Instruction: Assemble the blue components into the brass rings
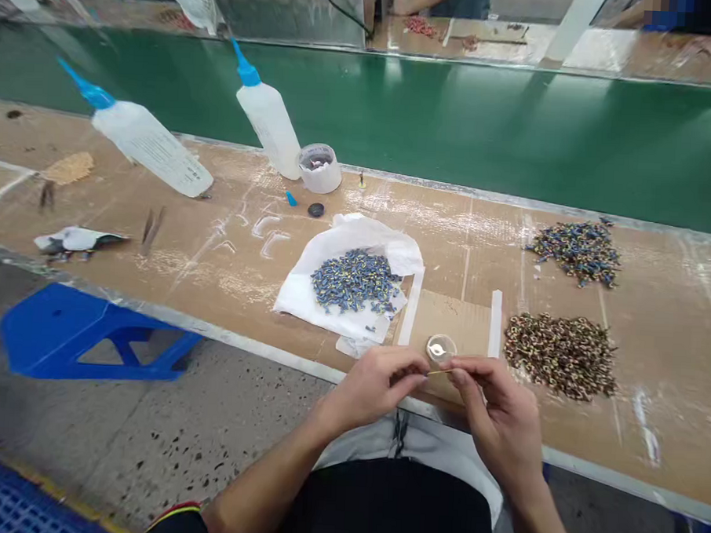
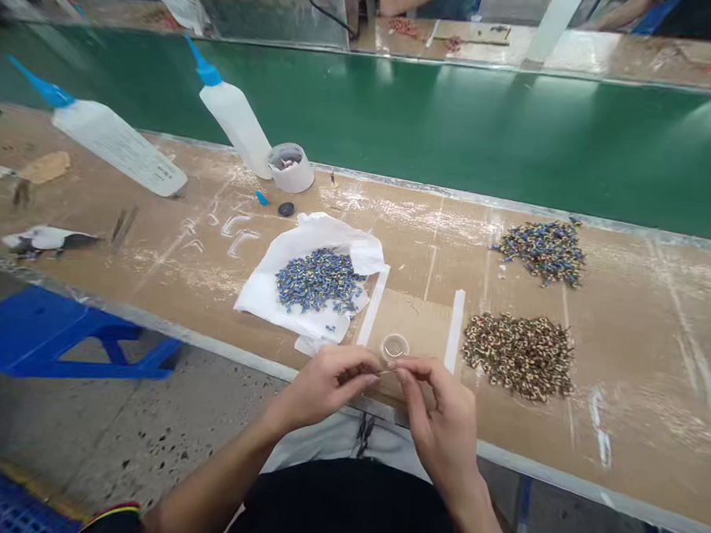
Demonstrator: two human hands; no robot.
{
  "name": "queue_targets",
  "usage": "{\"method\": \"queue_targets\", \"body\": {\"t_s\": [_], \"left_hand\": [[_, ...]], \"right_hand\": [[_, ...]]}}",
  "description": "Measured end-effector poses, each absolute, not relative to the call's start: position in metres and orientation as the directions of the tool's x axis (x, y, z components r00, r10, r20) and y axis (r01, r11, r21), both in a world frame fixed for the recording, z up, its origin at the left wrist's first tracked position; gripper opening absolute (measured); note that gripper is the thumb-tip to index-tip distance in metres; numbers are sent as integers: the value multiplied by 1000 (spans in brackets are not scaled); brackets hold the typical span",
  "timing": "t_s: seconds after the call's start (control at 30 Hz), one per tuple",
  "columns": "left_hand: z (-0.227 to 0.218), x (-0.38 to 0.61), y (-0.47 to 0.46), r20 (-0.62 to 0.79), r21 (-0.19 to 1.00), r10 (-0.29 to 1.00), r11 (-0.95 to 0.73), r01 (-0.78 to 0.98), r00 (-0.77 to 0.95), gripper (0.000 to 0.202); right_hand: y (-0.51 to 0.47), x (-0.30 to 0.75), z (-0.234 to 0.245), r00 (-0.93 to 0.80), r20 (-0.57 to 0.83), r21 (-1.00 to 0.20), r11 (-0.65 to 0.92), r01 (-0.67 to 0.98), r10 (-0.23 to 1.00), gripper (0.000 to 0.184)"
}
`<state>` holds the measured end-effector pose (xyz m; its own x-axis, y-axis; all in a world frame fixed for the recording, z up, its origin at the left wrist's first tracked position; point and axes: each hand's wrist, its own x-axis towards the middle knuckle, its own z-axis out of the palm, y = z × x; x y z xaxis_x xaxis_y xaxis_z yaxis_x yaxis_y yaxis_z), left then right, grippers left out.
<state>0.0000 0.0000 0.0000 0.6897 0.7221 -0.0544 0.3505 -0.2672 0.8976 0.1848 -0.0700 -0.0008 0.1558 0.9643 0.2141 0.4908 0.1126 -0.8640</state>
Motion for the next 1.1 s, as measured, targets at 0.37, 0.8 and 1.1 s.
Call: {"method": "queue_targets", "body": {"t_s": [0.37, 0.8, 1.1], "left_hand": [[-1, -1, 1, -21, 901, 720, -287, 325, 693, 10], [-1, -4, 1, -20, 913, 732, -265, 312, 681, 12], [-5, -6, 2, -93, 922, 751, -183, 342, 653, 12]], "right_hand": [[-67, 184, 6, 103, 294, -811, 191, 553, 950, 13], [-71, 193, -1, 238, 221, -921, 122, 369, 946, 12], [-55, 190, -8, 175, 297, -816, 154, 557, 939, 15]]}}
